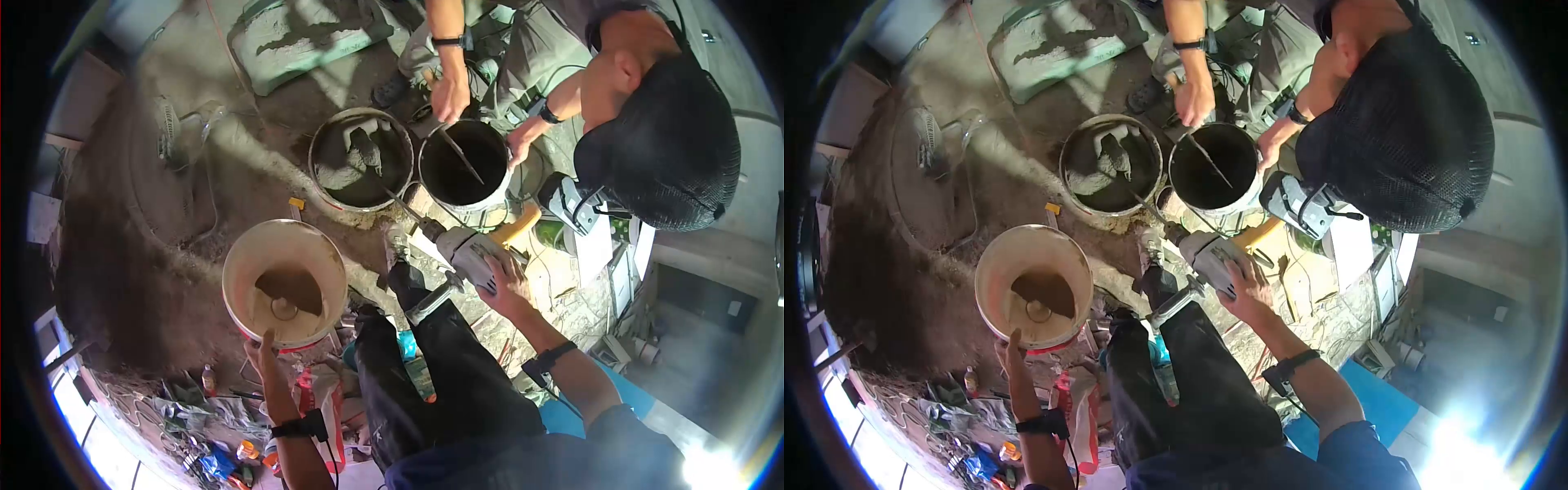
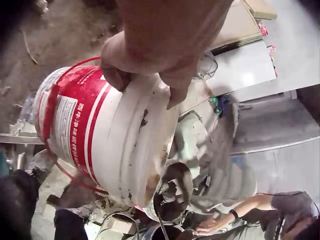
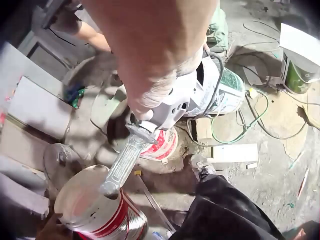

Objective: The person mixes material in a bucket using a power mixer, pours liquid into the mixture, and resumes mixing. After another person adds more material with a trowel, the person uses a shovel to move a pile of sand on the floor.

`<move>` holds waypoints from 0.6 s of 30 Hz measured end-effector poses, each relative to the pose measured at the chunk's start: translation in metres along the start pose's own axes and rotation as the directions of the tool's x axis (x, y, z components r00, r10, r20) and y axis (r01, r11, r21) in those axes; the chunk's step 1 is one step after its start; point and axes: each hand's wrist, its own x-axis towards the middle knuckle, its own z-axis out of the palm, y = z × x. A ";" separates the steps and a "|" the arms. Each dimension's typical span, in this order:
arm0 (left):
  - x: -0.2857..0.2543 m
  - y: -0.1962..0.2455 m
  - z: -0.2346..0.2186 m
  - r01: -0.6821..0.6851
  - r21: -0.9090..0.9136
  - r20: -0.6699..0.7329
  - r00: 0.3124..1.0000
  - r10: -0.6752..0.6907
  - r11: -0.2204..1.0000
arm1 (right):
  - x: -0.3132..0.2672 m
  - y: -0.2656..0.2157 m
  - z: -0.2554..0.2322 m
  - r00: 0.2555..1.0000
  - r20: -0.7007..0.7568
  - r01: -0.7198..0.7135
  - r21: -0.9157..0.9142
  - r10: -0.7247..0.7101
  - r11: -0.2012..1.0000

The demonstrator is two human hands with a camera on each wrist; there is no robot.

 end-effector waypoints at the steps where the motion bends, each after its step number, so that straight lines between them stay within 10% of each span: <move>1: -0.003 0.003 0.000 0.052 -0.027 0.060 0.997 -0.051 0.998 | 0.000 0.000 0.001 1.000 -0.010 0.007 -0.015 -0.008 1.000; 10: 0.014 -0.038 -0.004 -0.140 -0.009 -0.055 0.989 0.139 0.990 | 0.001 0.000 -0.001 0.999 -0.017 0.027 -0.015 -0.028 1.000; 18: -0.010 -0.001 0.002 0.017 -0.004 -0.050 0.999 -0.018 1.000 | 0.002 0.003 0.004 0.992 -0.083 0.097 -0.026 -0.099 0.995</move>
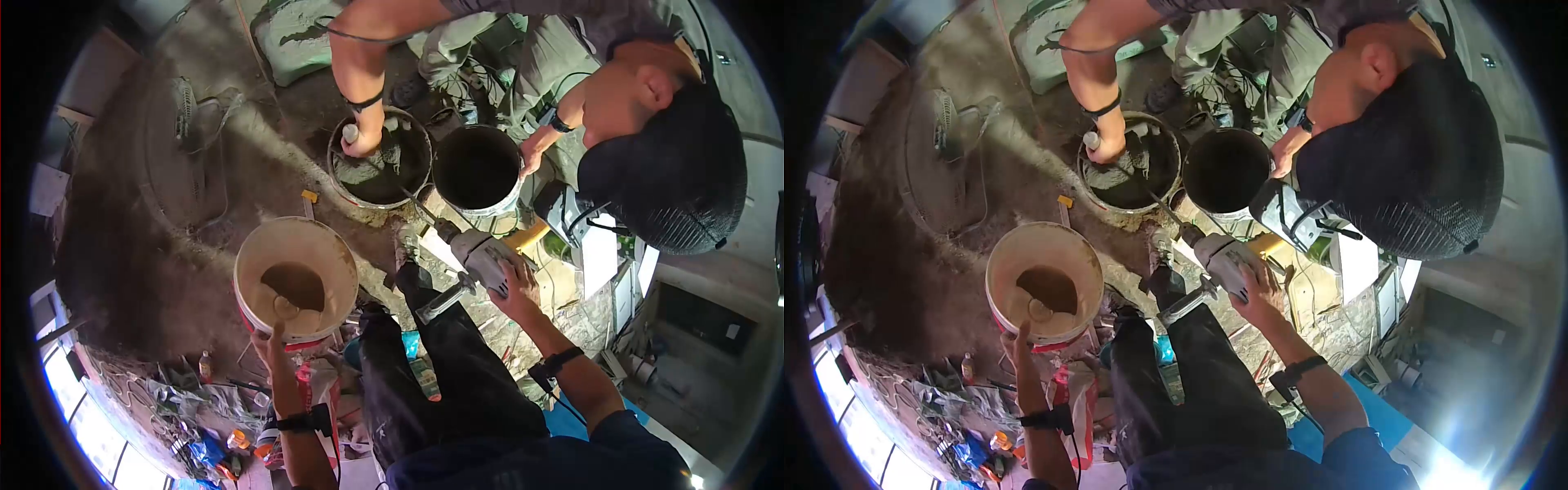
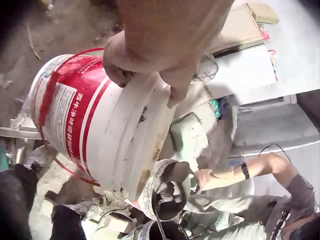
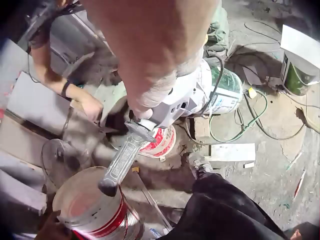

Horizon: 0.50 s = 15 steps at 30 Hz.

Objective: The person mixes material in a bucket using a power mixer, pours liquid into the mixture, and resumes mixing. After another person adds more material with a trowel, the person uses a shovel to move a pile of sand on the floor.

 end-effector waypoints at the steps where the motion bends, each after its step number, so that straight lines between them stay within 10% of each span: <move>1: -0.003 0.005 0.001 0.026 0.002 0.014 1.000 -0.026 1.000 | 0.001 -0.003 -0.004 0.999 0.032 -0.044 0.004 0.044 0.999; 15: 0.002 0.005 0.014 -0.060 0.023 0.001 0.998 0.060 0.998 | -0.001 0.000 -0.001 0.998 0.048 -0.028 0.015 0.027 1.000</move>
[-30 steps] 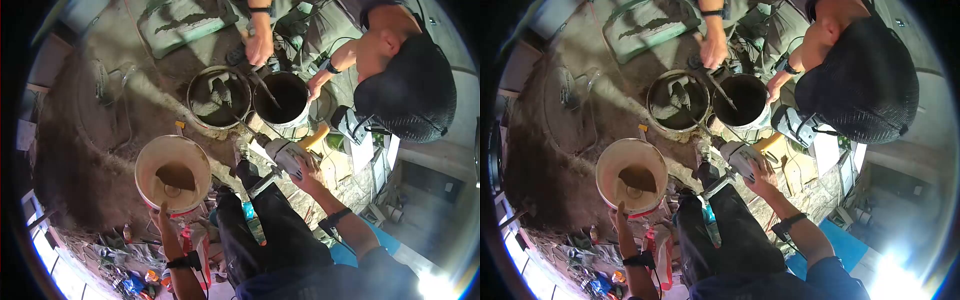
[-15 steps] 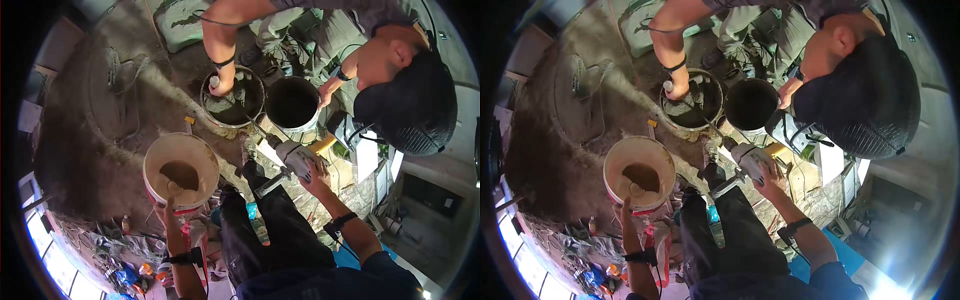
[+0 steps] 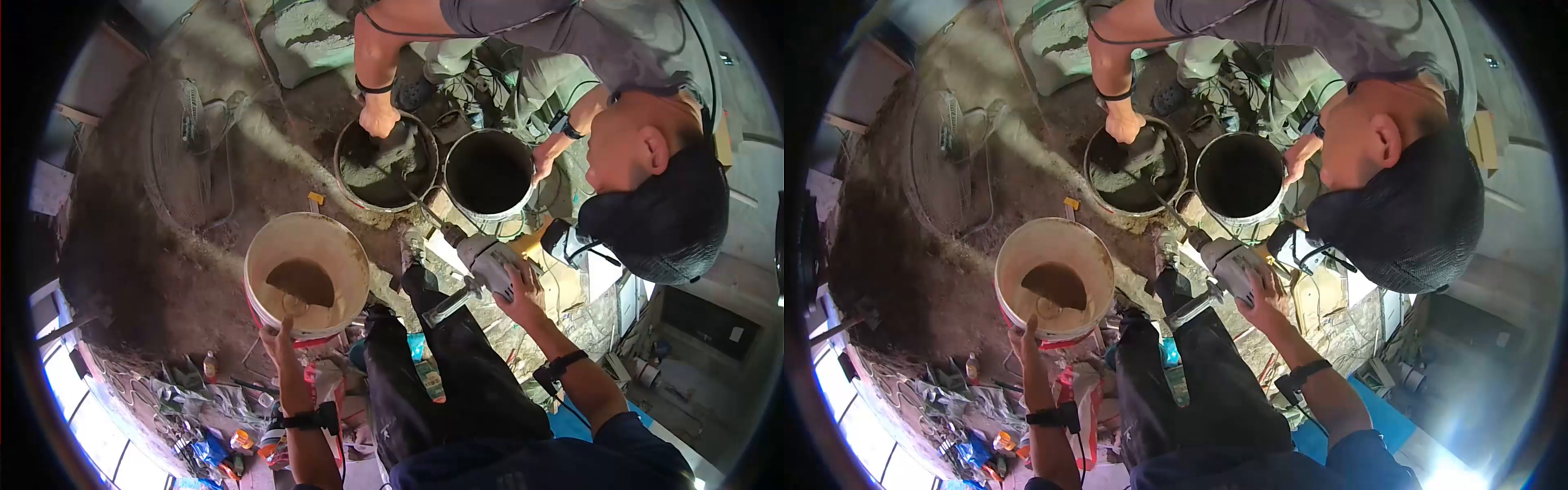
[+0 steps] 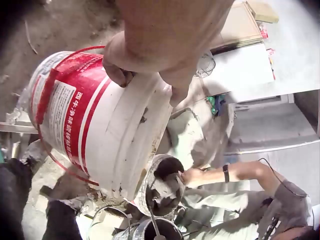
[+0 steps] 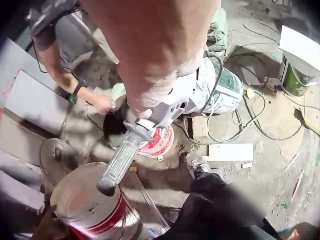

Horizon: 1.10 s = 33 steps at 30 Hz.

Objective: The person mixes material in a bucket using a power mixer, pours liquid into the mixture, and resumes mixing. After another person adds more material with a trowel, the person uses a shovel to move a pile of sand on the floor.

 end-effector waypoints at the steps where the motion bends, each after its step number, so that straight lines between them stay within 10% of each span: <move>1: 0.002 -0.001 0.002 -0.003 0.008 -0.001 1.000 0.003 1.000 | -0.001 0.000 0.001 1.000 -0.023 0.016 -0.005 -0.016 1.000; 33: -0.005 0.021 0.012 -0.057 -0.117 0.140 0.987 0.073 0.991 | -0.003 -0.001 0.004 0.998 -0.059 -0.002 -0.015 0.001 1.000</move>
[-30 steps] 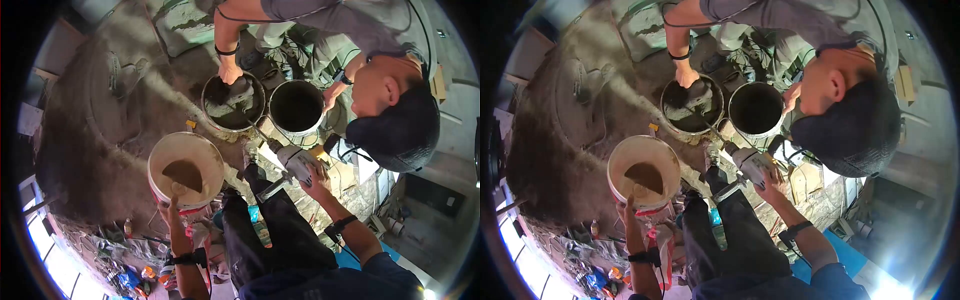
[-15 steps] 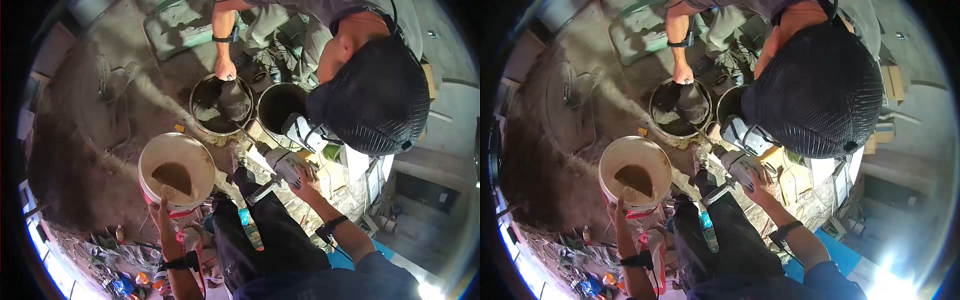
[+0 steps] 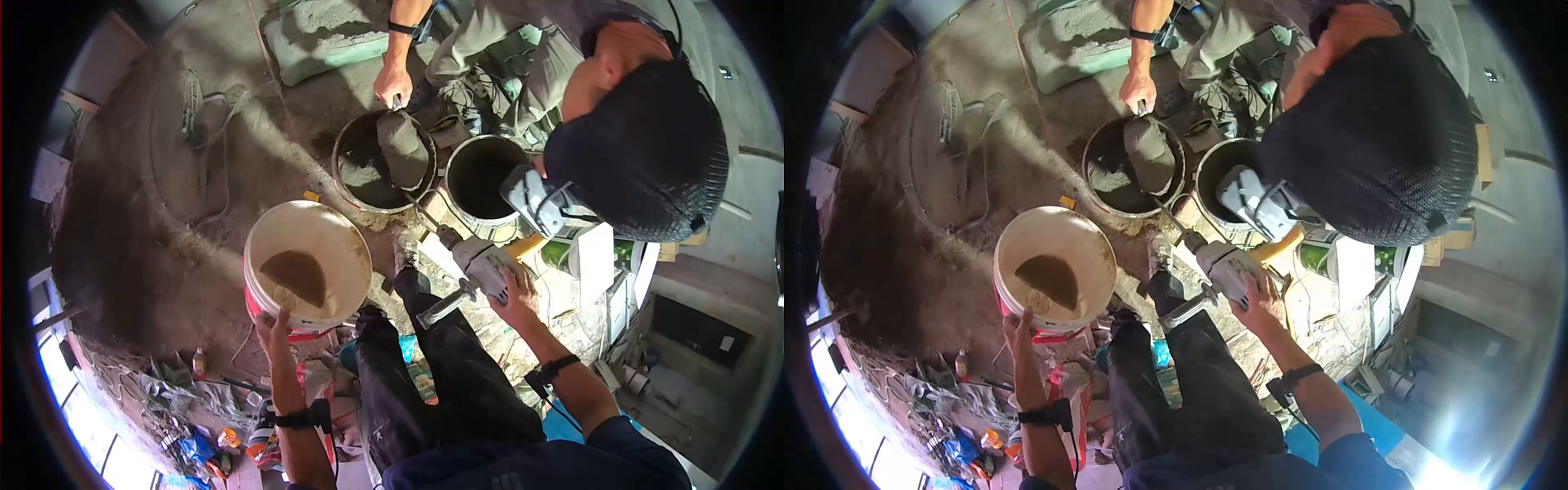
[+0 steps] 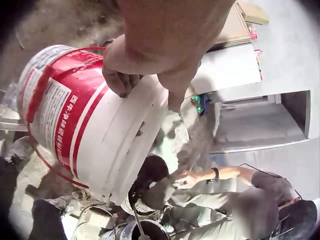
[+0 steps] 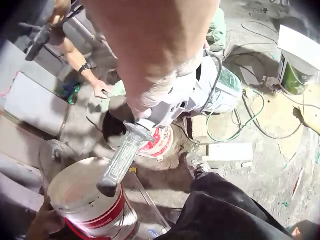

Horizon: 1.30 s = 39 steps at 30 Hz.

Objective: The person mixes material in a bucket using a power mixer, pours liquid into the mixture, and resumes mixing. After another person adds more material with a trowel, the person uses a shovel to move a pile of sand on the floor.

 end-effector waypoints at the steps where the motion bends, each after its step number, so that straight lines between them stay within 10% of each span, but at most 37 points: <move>1: 0.000 0.001 0.001 -0.003 0.005 -0.006 1.000 0.003 1.000 | 0.000 0.001 0.001 1.000 0.009 -0.006 0.013 0.006 1.000; 39: 0.027 0.078 0.105 -0.201 0.277 0.106 0.978 0.178 0.940 | 0.001 0.012 0.008 0.997 -0.072 0.047 0.103 -0.040 0.994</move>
